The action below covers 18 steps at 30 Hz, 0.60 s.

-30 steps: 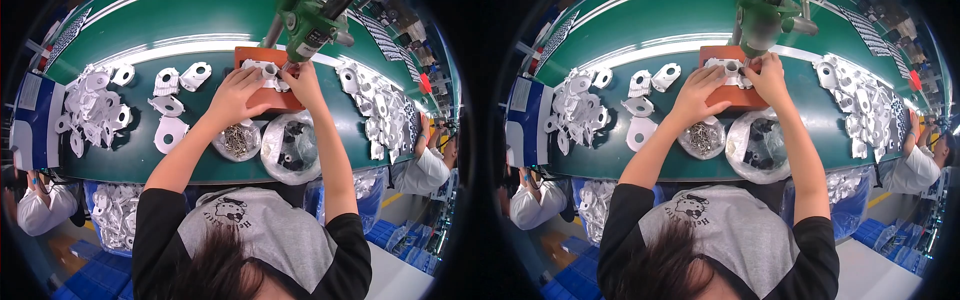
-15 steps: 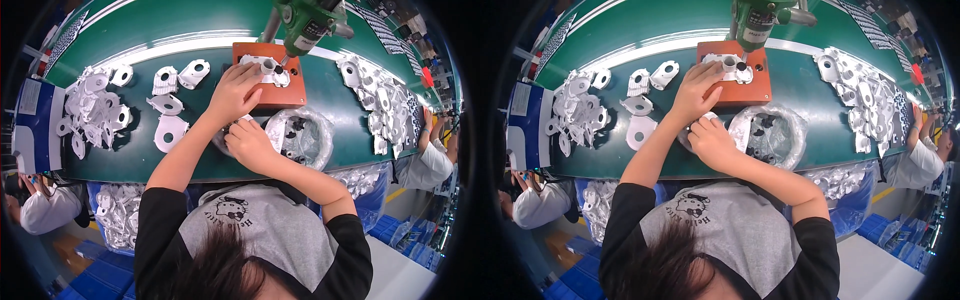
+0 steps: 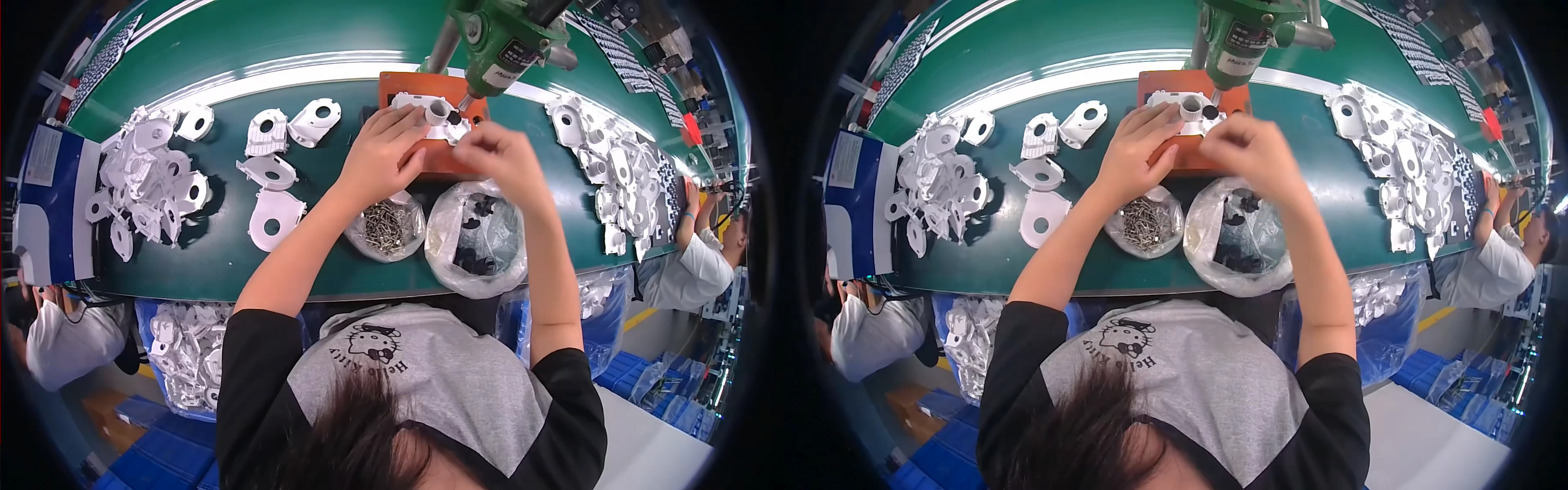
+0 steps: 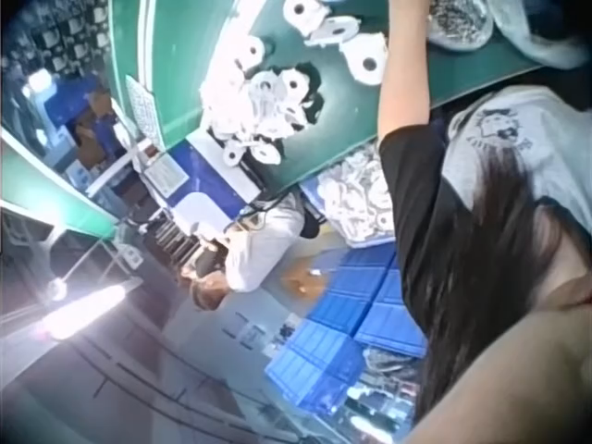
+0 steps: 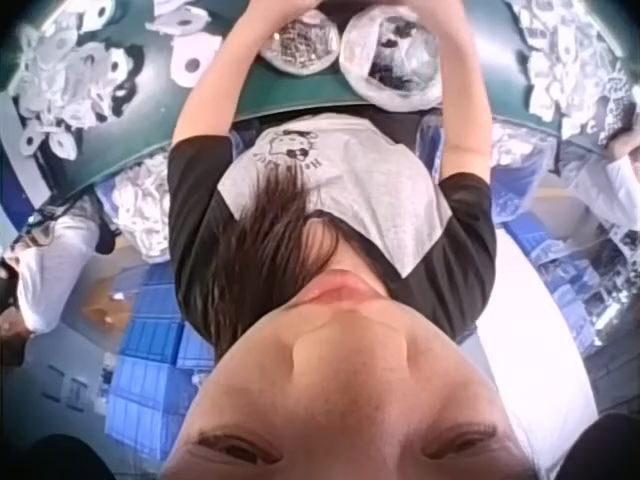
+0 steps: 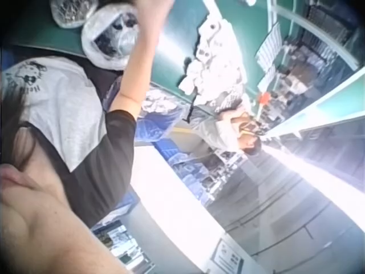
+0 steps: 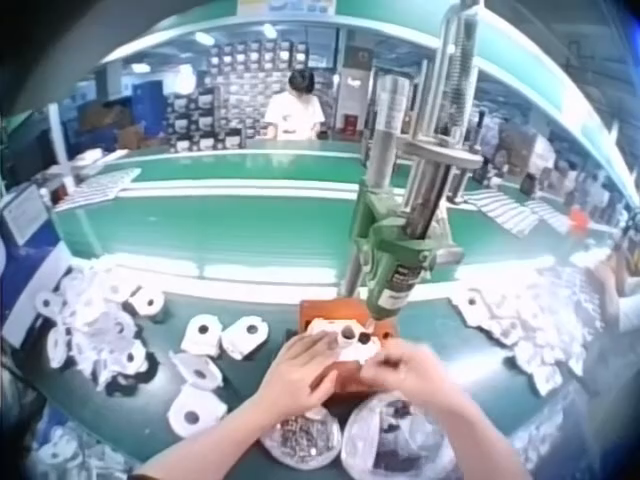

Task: Assembling plastic components using a manual press on an assembly line.

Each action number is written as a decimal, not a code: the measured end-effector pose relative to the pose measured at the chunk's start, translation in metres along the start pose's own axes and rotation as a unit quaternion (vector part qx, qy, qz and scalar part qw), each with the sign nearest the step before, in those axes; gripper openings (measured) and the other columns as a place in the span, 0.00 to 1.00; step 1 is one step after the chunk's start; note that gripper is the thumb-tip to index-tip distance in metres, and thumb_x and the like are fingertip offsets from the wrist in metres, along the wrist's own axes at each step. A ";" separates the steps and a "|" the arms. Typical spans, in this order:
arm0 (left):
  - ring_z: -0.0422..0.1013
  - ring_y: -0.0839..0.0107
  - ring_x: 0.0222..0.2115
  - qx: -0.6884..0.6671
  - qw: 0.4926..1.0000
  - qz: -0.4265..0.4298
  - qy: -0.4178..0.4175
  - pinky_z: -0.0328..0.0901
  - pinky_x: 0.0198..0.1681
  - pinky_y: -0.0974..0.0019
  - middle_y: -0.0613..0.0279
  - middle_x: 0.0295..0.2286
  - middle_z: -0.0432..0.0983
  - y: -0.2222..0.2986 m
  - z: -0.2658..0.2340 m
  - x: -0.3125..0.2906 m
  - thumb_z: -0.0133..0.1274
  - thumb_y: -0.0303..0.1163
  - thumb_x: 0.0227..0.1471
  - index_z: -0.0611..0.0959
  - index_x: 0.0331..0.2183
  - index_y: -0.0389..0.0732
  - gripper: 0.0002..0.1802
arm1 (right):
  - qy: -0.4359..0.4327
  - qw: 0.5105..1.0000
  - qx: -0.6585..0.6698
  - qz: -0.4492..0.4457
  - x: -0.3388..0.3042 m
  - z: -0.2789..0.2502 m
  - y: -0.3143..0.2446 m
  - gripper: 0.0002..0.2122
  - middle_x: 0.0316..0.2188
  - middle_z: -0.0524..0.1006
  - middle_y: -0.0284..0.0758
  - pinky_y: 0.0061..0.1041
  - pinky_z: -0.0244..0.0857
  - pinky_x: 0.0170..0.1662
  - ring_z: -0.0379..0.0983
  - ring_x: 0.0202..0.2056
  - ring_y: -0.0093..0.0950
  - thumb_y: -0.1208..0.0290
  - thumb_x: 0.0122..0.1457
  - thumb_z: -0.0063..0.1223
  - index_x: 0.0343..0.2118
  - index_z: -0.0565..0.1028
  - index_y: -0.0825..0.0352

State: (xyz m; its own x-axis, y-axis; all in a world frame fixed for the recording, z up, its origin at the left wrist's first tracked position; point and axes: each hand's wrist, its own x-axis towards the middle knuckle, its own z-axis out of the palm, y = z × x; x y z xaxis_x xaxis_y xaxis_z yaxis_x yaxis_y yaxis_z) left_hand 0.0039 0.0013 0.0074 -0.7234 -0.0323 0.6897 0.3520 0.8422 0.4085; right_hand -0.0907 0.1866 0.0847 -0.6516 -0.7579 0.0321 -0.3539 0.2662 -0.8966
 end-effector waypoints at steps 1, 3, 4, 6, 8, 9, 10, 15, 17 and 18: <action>0.65 0.56 0.51 -0.013 1.000 -0.005 -0.008 0.56 0.56 0.52 0.55 0.48 0.71 0.001 0.000 0.002 0.54 0.30 0.46 0.79 0.41 0.38 0.17 | 0.033 0.999 0.024 0.029 0.010 -0.010 0.009 0.06 0.26 0.76 0.29 0.16 0.61 0.34 0.68 0.29 0.16 0.75 0.52 0.56 0.31 0.76 0.72; 0.65 0.56 0.51 -0.015 1.000 -0.005 -0.009 0.56 0.56 0.52 0.55 0.48 0.71 0.002 0.000 0.003 0.54 0.29 0.45 0.79 0.41 0.38 0.17 | 0.064 0.995 0.010 0.070 0.028 -0.020 0.021 0.08 0.28 0.77 0.32 0.16 0.61 0.36 0.69 0.30 0.18 0.74 0.53 0.55 0.33 0.76 0.75; 0.65 0.56 0.51 -0.015 1.000 -0.008 -0.010 0.56 0.56 0.52 0.55 0.48 0.71 0.002 0.000 0.003 0.54 0.29 0.45 0.79 0.41 0.38 0.17 | 0.070 0.994 0.038 0.079 0.033 -0.019 0.021 0.10 0.29 0.77 0.33 0.17 0.62 0.39 0.70 0.32 0.18 0.73 0.53 0.55 0.34 0.75 0.76; 0.65 0.56 0.51 -0.015 1.000 -0.007 -0.008 0.56 0.56 0.52 0.55 0.48 0.72 0.000 0.002 0.003 0.54 0.29 0.45 0.79 0.40 0.38 0.17 | 0.067 0.994 0.035 0.073 0.042 -0.020 0.033 0.10 0.30 0.77 0.34 0.18 0.63 0.39 0.70 0.33 0.19 0.73 0.53 0.55 0.34 0.76 0.76; 0.65 0.56 0.51 -0.016 1.000 -0.006 -0.007 0.56 0.56 0.52 0.55 0.48 0.72 -0.001 0.002 0.003 0.54 0.29 0.45 0.79 0.40 0.38 0.17 | 0.064 0.995 0.032 0.067 0.048 -0.021 0.040 0.10 0.31 0.77 0.34 0.19 0.63 0.40 0.70 0.33 0.19 0.73 0.53 0.55 0.34 0.76 0.76; 0.65 0.57 0.51 -0.012 1.000 -0.006 -0.007 0.56 0.56 0.52 0.55 0.47 0.72 0.000 0.002 0.002 0.54 0.29 0.45 0.79 0.40 0.38 0.16 | 0.054 0.996 0.029 0.070 0.049 -0.022 0.039 0.10 0.32 0.77 0.34 0.19 0.63 0.41 0.70 0.34 0.19 0.74 0.53 0.55 0.34 0.76 0.76; 0.65 0.57 0.51 -0.008 1.000 -0.006 -0.007 0.56 0.56 0.52 0.55 0.47 0.72 0.000 0.002 0.002 0.54 0.28 0.45 0.79 0.40 0.38 0.16 | 0.043 0.996 0.025 0.072 0.051 -0.023 0.039 0.09 0.32 0.77 0.34 0.20 0.63 0.41 0.70 0.34 0.19 0.74 0.53 0.55 0.34 0.76 0.76; 0.65 0.57 0.51 -0.009 1.000 -0.009 -0.003 0.57 0.56 0.52 0.55 0.47 0.72 0.000 0.001 0.002 0.54 0.28 0.44 0.79 0.40 0.38 0.16 | 0.022 0.995 0.070 0.074 0.061 -0.025 0.041 0.08 0.27 0.77 0.34 0.19 0.63 0.38 0.70 0.32 0.20 0.74 0.50 0.55 0.30 0.78 0.74; 0.65 0.57 0.51 -0.012 1.000 -0.009 -0.002 0.57 0.56 0.52 0.55 0.47 0.72 0.000 0.002 0.003 0.54 0.28 0.44 0.79 0.39 0.38 0.16 | 0.003 0.994 0.074 0.082 0.063 -0.029 0.044 0.07 0.27 0.77 0.34 0.19 0.63 0.38 0.70 0.32 0.20 0.75 0.50 0.55 0.29 0.78 0.74; 0.66 0.57 0.50 -0.014 1.000 -0.007 0.000 0.57 0.56 0.52 0.55 0.47 0.72 0.000 0.002 0.003 0.54 0.28 0.44 0.79 0.39 0.38 0.16 | -0.003 0.994 0.082 0.075 0.063 -0.031 0.044 0.07 0.27 0.77 0.34 0.18 0.63 0.38 0.71 0.32 0.20 0.75 0.50 0.55 0.29 0.78 0.74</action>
State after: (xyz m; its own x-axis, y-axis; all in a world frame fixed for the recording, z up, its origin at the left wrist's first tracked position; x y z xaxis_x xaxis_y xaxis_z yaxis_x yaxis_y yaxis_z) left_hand 0.0006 0.0026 0.0078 -0.7288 -0.0443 0.6833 0.3577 0.8263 0.4350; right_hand -0.1683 0.1684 0.0608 -0.6841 -0.7211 -0.1093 -0.1396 0.2766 -0.9508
